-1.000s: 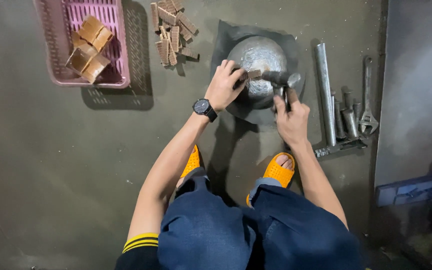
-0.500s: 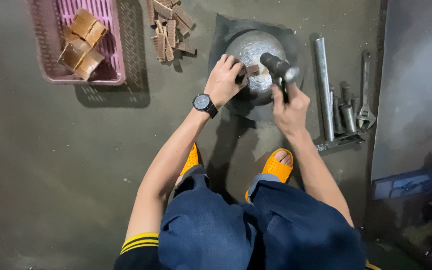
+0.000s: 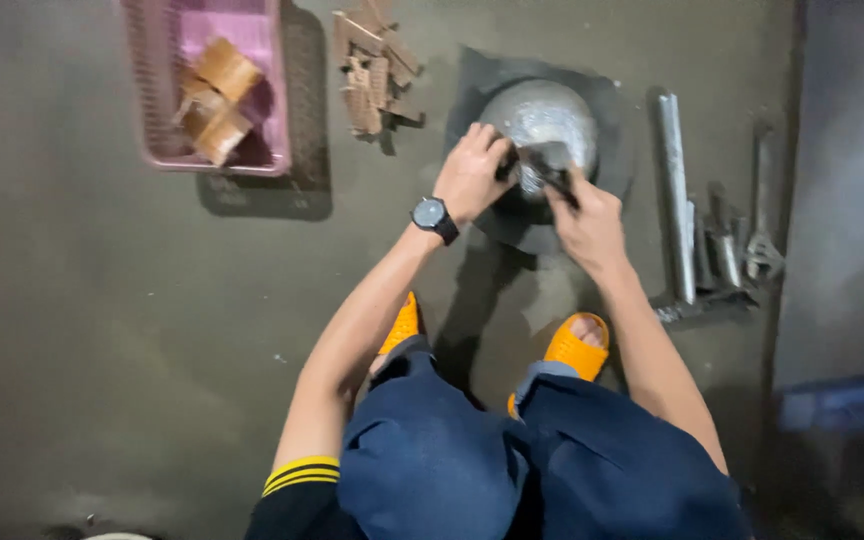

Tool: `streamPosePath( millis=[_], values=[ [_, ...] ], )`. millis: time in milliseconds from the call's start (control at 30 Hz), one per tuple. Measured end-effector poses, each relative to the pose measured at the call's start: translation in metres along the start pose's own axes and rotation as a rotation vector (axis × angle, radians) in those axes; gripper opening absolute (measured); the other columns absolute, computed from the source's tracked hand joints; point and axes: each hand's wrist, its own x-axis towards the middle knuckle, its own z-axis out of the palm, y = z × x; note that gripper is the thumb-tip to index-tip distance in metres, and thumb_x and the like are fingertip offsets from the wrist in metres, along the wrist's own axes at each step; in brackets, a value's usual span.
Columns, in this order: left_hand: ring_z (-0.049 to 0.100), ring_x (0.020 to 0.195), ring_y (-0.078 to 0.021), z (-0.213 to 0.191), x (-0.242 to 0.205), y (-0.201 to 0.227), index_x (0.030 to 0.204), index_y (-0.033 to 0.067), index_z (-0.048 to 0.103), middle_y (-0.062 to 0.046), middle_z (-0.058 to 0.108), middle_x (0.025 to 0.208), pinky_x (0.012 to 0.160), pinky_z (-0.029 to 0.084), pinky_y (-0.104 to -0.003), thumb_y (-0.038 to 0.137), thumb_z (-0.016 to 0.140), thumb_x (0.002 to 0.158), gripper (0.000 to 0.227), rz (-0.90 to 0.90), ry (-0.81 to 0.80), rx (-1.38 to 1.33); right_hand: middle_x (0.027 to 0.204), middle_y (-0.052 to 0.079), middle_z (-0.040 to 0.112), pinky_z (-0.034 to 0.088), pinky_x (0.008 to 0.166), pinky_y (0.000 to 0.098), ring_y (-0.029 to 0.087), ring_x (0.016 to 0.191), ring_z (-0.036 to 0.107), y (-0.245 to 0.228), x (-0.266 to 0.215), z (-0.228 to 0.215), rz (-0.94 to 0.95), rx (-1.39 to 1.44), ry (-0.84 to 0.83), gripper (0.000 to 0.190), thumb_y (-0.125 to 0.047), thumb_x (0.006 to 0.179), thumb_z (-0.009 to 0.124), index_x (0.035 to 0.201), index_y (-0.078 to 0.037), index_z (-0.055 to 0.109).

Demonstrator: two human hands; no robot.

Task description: The person repeatedly picks up small rectangular brick pieces from a pile and breaks them on a metal bowl using a hammer. The broken fragments are placed into a pink basket. The process continues throughout the clip.

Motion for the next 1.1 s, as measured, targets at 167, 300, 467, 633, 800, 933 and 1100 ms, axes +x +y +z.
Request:
streamPosePath(
  millis=[167,300,467,633,800,933,1100],
  values=[
    [0.051,0.078,-0.0275,-0.107,-0.001,-0.014,0.088,0.0092,0.058,-0.006,0.046,0.079,0.069,0.045,-0.037,0.012,0.07,0.067,0.025,-0.085,0.217,0.022,0.054,0.012,0.056,0.041,0.041,0.0358,0.032,0.054,0.059,0.014,-0.032,0.004,0.169,0.048,0.107,0.025,-0.023,0.097,0.06,0.085,0.0,0.057],
    [0.045,0.085,-0.025,-0.186,-0.012,-0.062,0.094,0.0053,0.048,-0.012,0.046,0.091,0.074,0.044,-0.04,0.03,0.058,0.085,0.028,-0.222,0.397,0.337,0.065,0.006,0.055,0.038,0.048,0.0283,0.014,0.049,0.049,0.008,-0.044,0.001,0.321,0.18,0.057,0.016,-0.015,0.097,0.05,0.098,0.001,0.055],
    [0.05,0.099,-0.0292,-0.178,-0.02,-0.068,0.109,-0.0009,0.045,-0.019,0.047,0.108,0.082,0.053,-0.044,0.013,0.066,0.085,0.035,-0.241,0.239,0.35,0.06,0.002,0.047,0.035,0.04,0.0266,0.01,0.043,0.041,0.01,-0.051,0.01,0.402,0.257,0.073,0.016,-0.014,0.097,0.048,0.106,-0.002,0.054],
    [0.051,0.084,-0.0444,-0.107,-0.019,-0.084,0.11,-0.0027,0.047,-0.021,0.043,0.102,0.07,0.045,-0.046,0.004,0.057,0.084,0.028,-0.478,0.07,0.12,0.064,0.006,0.056,0.042,0.045,0.0254,0.013,0.045,0.051,0.014,-0.052,0.008,0.383,0.256,0.104,0.016,-0.016,0.096,0.05,0.103,-0.003,0.056],
    [0.057,0.073,-0.0384,-0.099,-0.029,-0.09,0.089,0.0032,0.053,-0.016,0.052,0.081,0.063,0.047,-0.043,0.002,0.062,0.077,0.015,-0.507,0.242,0.089,0.059,0.007,0.055,0.041,0.045,0.0253,0.012,0.046,0.051,0.013,-0.052,0.01,0.36,0.233,0.131,0.014,-0.015,0.097,0.051,0.092,-0.003,0.055],
    [0.06,0.076,-0.0422,-0.097,-0.035,-0.089,0.097,0.0021,0.053,-0.017,0.052,0.083,0.063,0.053,-0.047,0.0,0.069,0.071,0.03,-0.547,0.211,0.079,0.051,0.009,0.057,0.041,0.038,0.0264,0.018,0.04,0.054,0.014,-0.053,0.018,0.278,0.246,0.242,0.024,-0.013,0.097,0.052,0.075,-0.004,0.054],
    [0.06,0.071,-0.0417,-0.075,-0.044,-0.102,0.088,0.0033,0.053,-0.017,0.053,0.077,0.061,0.051,-0.046,0.002,0.06,0.071,0.018,-0.608,0.33,0.097,0.052,0.011,0.057,0.042,0.04,0.0276,0.018,0.041,0.055,0.014,-0.054,0.012,0.268,0.257,0.234,0.025,-0.014,0.097,0.053,0.075,-0.003,0.053]
  ],
)
